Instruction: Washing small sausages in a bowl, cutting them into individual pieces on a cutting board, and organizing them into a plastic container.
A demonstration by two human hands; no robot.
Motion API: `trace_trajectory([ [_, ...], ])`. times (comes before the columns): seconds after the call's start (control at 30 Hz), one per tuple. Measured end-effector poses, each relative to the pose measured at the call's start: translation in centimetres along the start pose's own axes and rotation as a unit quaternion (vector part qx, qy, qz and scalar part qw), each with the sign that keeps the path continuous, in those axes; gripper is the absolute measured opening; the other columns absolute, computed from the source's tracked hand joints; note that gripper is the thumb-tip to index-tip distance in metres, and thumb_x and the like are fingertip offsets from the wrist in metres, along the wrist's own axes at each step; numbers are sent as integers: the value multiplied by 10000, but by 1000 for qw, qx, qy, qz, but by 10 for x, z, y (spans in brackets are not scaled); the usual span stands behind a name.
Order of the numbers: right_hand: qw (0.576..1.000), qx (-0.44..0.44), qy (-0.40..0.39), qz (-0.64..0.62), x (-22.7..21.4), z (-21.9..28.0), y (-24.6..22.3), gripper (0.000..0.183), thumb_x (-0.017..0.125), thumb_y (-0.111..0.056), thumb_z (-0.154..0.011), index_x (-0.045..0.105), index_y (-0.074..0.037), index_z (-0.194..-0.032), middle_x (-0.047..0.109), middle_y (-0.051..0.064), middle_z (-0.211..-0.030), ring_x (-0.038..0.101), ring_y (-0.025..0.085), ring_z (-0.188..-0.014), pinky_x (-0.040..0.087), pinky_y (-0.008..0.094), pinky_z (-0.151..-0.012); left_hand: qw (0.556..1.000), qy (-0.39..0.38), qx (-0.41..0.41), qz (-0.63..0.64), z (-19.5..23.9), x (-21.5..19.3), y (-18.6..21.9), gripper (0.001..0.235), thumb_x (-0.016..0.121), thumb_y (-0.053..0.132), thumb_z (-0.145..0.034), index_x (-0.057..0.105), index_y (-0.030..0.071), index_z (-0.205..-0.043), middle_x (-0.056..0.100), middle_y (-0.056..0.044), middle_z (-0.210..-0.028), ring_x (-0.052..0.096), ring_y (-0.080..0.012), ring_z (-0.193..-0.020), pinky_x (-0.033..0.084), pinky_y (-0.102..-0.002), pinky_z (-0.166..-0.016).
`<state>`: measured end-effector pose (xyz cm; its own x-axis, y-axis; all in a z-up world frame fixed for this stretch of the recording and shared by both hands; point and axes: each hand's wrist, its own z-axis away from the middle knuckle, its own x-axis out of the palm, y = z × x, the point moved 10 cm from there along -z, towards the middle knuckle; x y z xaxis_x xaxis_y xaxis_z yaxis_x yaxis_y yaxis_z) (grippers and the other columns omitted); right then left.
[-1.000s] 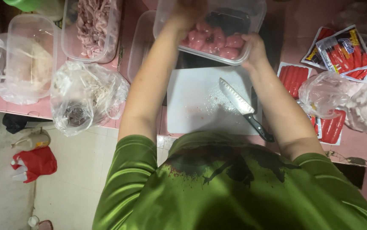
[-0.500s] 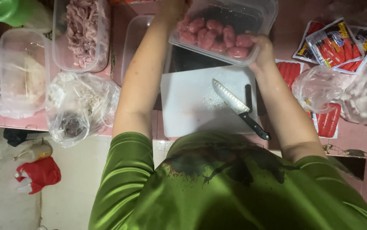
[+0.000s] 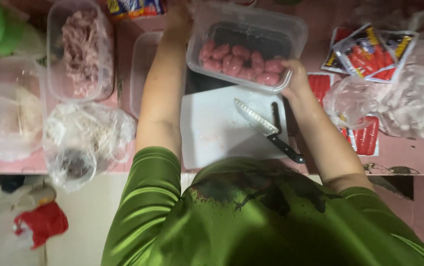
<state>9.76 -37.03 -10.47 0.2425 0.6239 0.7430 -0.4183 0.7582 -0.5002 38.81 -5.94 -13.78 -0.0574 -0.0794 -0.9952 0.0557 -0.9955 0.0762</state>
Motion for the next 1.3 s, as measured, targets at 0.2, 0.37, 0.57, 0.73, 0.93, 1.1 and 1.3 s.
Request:
trace_trajectory([
  [0.2,998,-21,62,-26,-3,10,-2,141,621,-174,-716,578,-89,-819,564,42,-691,622,205,-659,527,357,-638,917,34,185,-351,76,9,39,412,340,371,-975,582,239,-1280,469,-59,-1328,471,-323,-1120,383,-553,-743],
  [0.37,997,-17,54,-57,-102,-86,41,94,607,-146,-711,557,-71,-737,579,97,-670,665,248,-677,559,396,-631,915,356,101,160,110,-123,50,472,504,465,-856,593,22,-992,561,-228,-999,582,-393,-950,413,-482,-732],
  [0.57,997,8,80,3,-74,-88,37,181,647,-207,-703,619,-41,-767,632,129,-716,689,280,-732,574,443,-678,918,63,72,384,97,-87,29,400,689,296,-789,576,206,-1163,628,-17,-1164,595,-213,-1087,457,-446,-934],
  [0.73,997,17,69,-16,-59,-76,48,175,672,-170,-708,638,-9,-768,619,130,-683,686,303,-701,567,468,-654,945,68,71,312,125,-72,-14,404,676,294,-818,605,305,-1216,614,-6,-1216,592,-250,-1098,510,-464,-922],
  [0.93,998,27,47,-23,-25,-42,44,107,667,-141,-706,629,-46,-735,602,95,-651,684,259,-648,575,419,-640,956,-177,-63,226,241,-69,-29,770,566,663,-785,551,96,-1305,566,-187,-1275,541,-325,-1174,509,-474,-905],
  [1.1,998,57,-14,10,36,23,35,144,623,-129,-651,640,-47,-768,599,77,-664,654,235,-609,560,376,-591,904,-84,-86,410,273,-57,-56,609,689,553,-817,533,187,-1279,608,-145,-1211,536,-333,-1180,431,-504,-990],
  [1.3,986,-3,-110,127,40,15,39,166,554,-79,-609,609,-39,-761,662,82,-745,603,176,-616,461,250,-555,864,305,230,327,365,-192,3,387,429,352,-984,558,86,-1234,577,-118,-1216,525,-307,-1152,388,-414,-1008],
])
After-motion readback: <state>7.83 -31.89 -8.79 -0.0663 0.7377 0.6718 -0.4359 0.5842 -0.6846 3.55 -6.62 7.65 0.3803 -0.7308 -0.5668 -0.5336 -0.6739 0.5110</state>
